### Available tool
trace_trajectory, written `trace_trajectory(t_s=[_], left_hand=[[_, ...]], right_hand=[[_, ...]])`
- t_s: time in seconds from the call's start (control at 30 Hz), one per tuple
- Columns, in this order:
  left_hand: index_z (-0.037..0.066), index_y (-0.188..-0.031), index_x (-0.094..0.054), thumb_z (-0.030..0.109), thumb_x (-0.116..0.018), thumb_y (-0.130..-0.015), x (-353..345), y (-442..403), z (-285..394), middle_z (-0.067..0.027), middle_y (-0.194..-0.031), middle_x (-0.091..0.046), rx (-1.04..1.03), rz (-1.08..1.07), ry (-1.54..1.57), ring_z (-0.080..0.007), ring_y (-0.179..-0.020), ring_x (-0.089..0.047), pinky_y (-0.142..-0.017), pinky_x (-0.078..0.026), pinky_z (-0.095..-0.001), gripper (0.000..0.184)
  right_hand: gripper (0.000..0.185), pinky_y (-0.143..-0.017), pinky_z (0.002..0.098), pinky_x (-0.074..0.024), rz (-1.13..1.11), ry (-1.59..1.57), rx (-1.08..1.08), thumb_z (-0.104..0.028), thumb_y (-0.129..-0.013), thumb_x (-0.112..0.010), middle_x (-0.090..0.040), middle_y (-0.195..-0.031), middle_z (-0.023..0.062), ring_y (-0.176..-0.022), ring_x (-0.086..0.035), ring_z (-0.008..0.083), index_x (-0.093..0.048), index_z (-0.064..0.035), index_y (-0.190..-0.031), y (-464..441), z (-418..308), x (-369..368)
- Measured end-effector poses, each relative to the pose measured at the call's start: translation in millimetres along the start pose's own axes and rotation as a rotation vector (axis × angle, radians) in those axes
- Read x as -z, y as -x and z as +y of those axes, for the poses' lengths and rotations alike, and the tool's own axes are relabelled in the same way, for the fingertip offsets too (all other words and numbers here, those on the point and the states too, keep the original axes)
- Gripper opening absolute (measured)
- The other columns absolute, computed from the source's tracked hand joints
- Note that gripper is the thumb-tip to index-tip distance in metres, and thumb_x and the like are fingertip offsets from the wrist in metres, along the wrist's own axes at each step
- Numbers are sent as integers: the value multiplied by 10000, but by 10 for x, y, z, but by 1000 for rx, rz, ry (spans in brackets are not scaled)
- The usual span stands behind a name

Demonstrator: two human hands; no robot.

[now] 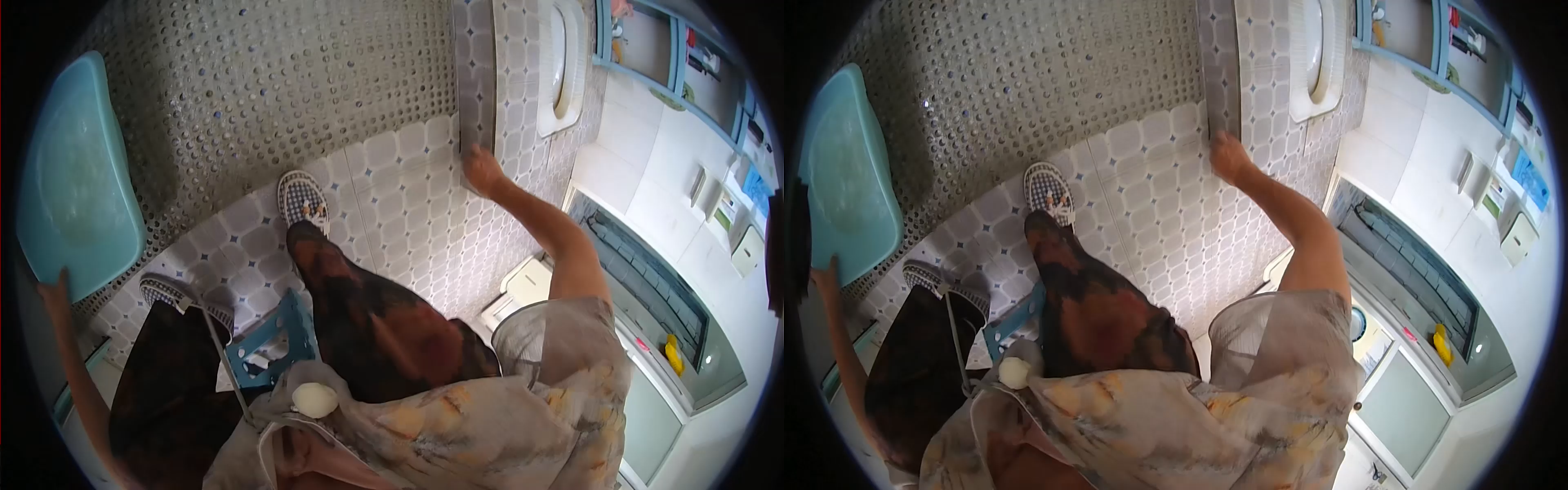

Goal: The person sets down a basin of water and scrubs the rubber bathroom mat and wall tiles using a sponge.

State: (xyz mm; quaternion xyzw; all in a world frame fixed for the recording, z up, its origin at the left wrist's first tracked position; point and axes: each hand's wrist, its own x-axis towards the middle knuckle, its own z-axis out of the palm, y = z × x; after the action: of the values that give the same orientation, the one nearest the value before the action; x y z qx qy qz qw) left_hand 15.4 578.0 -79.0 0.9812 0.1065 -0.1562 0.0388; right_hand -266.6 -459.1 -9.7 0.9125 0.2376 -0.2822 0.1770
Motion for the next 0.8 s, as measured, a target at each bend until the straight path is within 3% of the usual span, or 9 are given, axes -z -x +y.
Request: trace_trajectory(t_s=[0.1,0.23,0.4,0.47,0.53,0.6,0.63,0.77,0.8], left_hand=[[-100,-1368,-296,314,-681,-828,-21,16,-14,-268,-1340,-426,-5,50,21,-356,-1227,-456,-1041,-350,-401,781],[-98,-1384,-273,269,-680,-836,-187,184,-139,-264,-1359,-409,-15,143,51,-352,-1246,-438,-1052,-336,-396,775],[-94,-1409,-233,261,-665,-844,-142,314,-81,-274,-1395,-372,84,109,115,-371,-1277,-408,-1070,-318,-395,794],[-95,-1415,-217,258,-664,-844,-181,308,-53,-282,-1400,-364,95,110,98,-378,-1286,-398,-1078,-307,-395,806],[-96,-1421,-201,255,-662,-844,-215,301,-67,-290,-1406,-356,101,112,85,-386,-1295,-388,-1086,-296,-394,818],[-97,-1427,-185,252,-661,-843,-241,296,-116,-298,-1411,-348,111,119,65,-393,-1305,-378,-1094,-285,-394,830],[-97,-1430,-177,250,-661,-843,-264,280,-114,-302,-1413,-345,111,118,59,-397,-1309,-373,-1098,-279,-394,836],[-97,-1426,-178,209,-660,-837,-125,364,171,-307,-1405,-350,210,64,128,-397,-1306,-377,-1093,-287,-390,820],[-98,-1424,-180,201,-661,-835,24,423,446,-311,-1401,-352,205,51,159,-397,-1304,-380,-1091,-290,-390,817]], right_hand=[[140,-813,361,-472,-81,182,24,-137,-758,-549,-614,-852,89,-974,-529,285,-664,-60,-780,-1093,698,575],[141,-802,347,-483,269,323,-196,-135,-791,-531,-625,-873,85,-943,-547,278,-659,-77,-781,-2410,1703,1397],[159,-866,344,-439,387,356,-276,-99,-796,-542,-647,-906,98,-973,-548,268,-661,-62,-896,-2997,2229,1935],[139,-842,352,-459,468,409,-278,-87,-791,-544,-622,-929,106,-977,-546,274,-650,-71,-879,-2840,2111,1777],[132,-815,351,-473,315,440,-112,-81,-775,-557,-599,-937,106,-977,-539,279,-644,-68,-873,-2473,1871,1553],[146,-829,325,-460,336,261,-137,-72,-752,-569,-596,-929,96,-970,-527,275,-644,-49,-875,-2010,1493,1223],[135,-830,348,-461,145,378,-29,-96,-755,-570,-605,-900,96,-976,-522,283,-666,-56,-840,-1756,1306,1175],[162,-896,410,-445,-67,199,137,-150,-773,-559,-626,-897,121,-1040,-511,328,-695,-68,-743,-967,820,486],[164,-902,415,-448,-8,134,124,-147,-776,-554,-626,-900,122,-1063,-505,339,-696,-65,-759,-1016,865,505]])
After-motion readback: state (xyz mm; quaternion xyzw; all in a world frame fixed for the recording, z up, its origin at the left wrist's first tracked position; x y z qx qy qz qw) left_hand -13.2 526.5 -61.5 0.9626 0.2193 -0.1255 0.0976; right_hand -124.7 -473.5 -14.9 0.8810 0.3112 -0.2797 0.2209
